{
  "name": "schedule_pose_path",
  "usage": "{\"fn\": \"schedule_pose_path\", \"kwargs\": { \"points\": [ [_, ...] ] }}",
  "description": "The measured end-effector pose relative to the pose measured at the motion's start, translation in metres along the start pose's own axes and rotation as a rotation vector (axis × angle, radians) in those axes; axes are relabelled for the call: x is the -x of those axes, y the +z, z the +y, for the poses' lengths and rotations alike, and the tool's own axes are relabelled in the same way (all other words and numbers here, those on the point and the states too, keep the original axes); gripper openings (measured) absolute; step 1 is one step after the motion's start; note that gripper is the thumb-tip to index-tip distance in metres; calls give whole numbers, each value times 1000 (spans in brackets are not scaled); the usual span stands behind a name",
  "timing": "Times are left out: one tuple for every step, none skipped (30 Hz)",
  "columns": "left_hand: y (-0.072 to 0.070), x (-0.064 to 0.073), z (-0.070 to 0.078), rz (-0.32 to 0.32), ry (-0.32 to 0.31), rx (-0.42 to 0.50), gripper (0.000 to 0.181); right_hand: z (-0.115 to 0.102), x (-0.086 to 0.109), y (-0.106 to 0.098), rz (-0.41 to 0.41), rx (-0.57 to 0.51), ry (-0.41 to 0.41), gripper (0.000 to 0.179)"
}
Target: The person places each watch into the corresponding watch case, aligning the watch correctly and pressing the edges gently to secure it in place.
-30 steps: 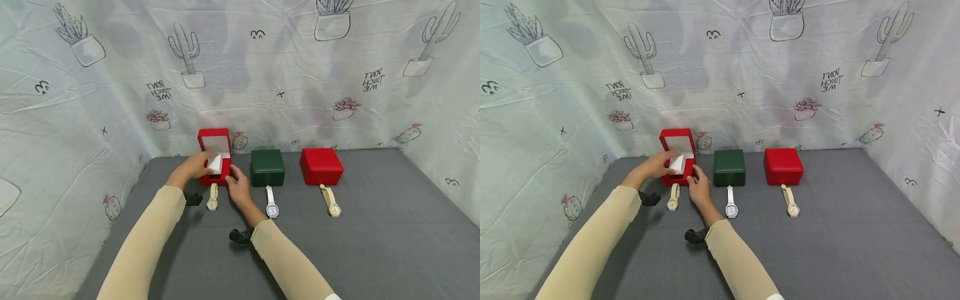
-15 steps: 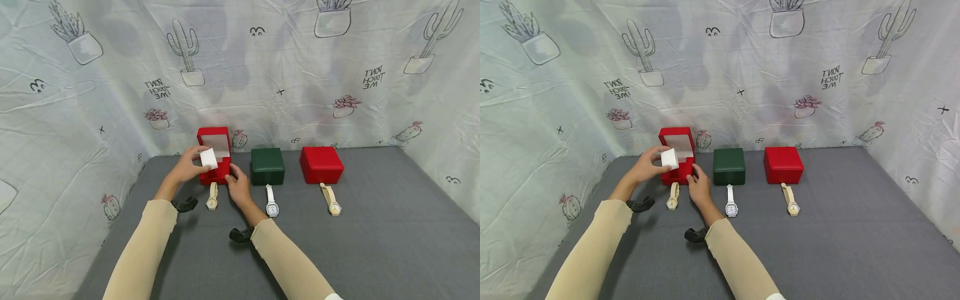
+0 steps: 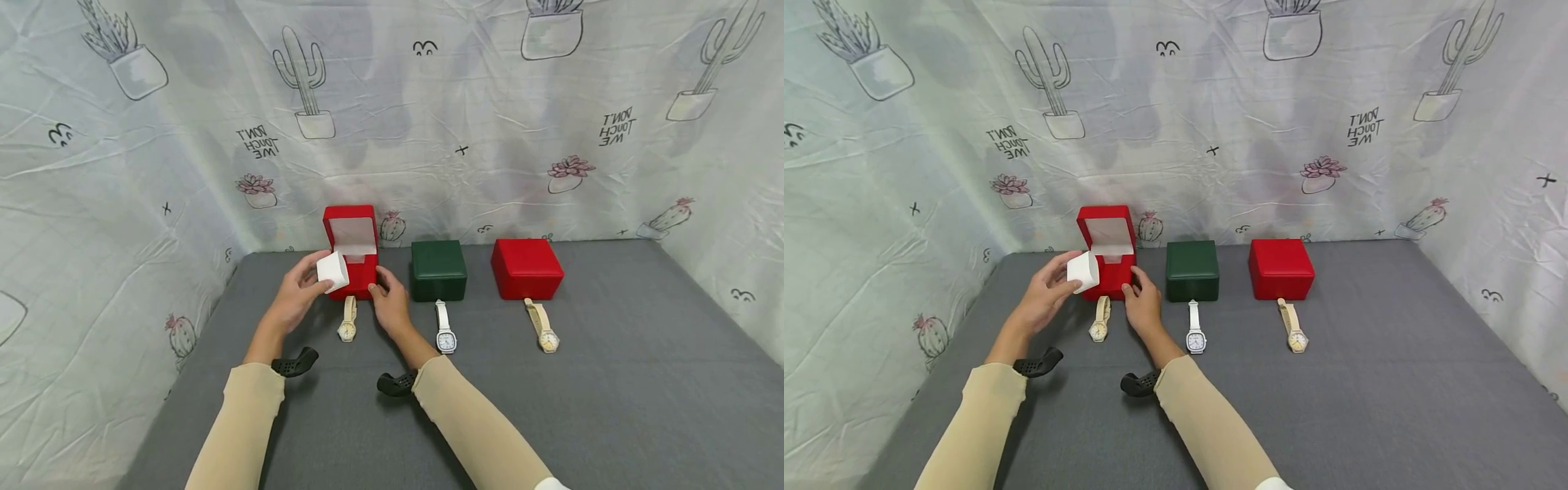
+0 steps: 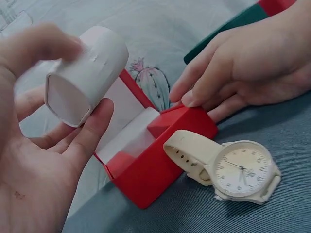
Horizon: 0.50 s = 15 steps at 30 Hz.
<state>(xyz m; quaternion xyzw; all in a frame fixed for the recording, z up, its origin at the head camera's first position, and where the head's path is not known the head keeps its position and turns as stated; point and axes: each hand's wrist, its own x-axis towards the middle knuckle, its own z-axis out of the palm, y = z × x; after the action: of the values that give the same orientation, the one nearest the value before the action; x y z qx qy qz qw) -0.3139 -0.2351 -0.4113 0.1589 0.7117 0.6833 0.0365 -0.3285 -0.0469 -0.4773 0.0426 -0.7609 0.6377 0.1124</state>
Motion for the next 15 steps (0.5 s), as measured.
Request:
{"fn": "schedule_pose_path", "kwargs": {
  "points": [
    [0, 1, -1, -4, -4, 32, 58, 0, 0, -1, 2, 4, -3, 43],
    [1, 3, -1, -11, -6, 62, 57, 0, 0, -1, 1, 13, -7, 43],
    [1, 5, -1, -13, -9, 76, 56, -1, 0, -2, -2, 21, -10, 43],
    [1, 5, -3, -8, -7, 68, 55, -1, 0, -2, -7, 27, -12, 43],
    [1, 7, -4, -1, 3, 56, 54, -2, 0, -3, -16, 36, -12, 43],
    [1, 9, -5, 6, 11, 39, 54, -2, 0, -3, -30, 39, -11, 43],
    [2, 11, -5, 12, 20, 22, 54, -3, 1, -3, -46, 45, -10, 43],
    [2, 13, -6, 13, 29, 2, 54, -3, 1, -4, -63, 49, -9, 43],
    [2, 15, -6, 18, 36, -18, 54, -4, 2, -4, -77, 48, -5, 43],
    [3, 18, -6, 21, 42, -29, 54, -5, 2, -5, -89, 51, -4, 43],
    [3, 19, -7, 19, 48, -32, 54, -6, 3, -5, -99, 57, -6, 44],
    [3, 21, -7, 16, 51, -34, 55, -7, 4, -6, -102, 65, -12, 44],
    [3, 22, -8, 14, 51, -30, 55, -8, 6, -7, -100, 80, -21, 44],
    [3, 23, -8, 9, 54, -27, 55, -9, 7, -8, -95, 93, -31, 44],
    [3, 23, -9, 10, 56, -21, 55, -10, 8, -8, -86, 109, -43, 44]
  ]
}}
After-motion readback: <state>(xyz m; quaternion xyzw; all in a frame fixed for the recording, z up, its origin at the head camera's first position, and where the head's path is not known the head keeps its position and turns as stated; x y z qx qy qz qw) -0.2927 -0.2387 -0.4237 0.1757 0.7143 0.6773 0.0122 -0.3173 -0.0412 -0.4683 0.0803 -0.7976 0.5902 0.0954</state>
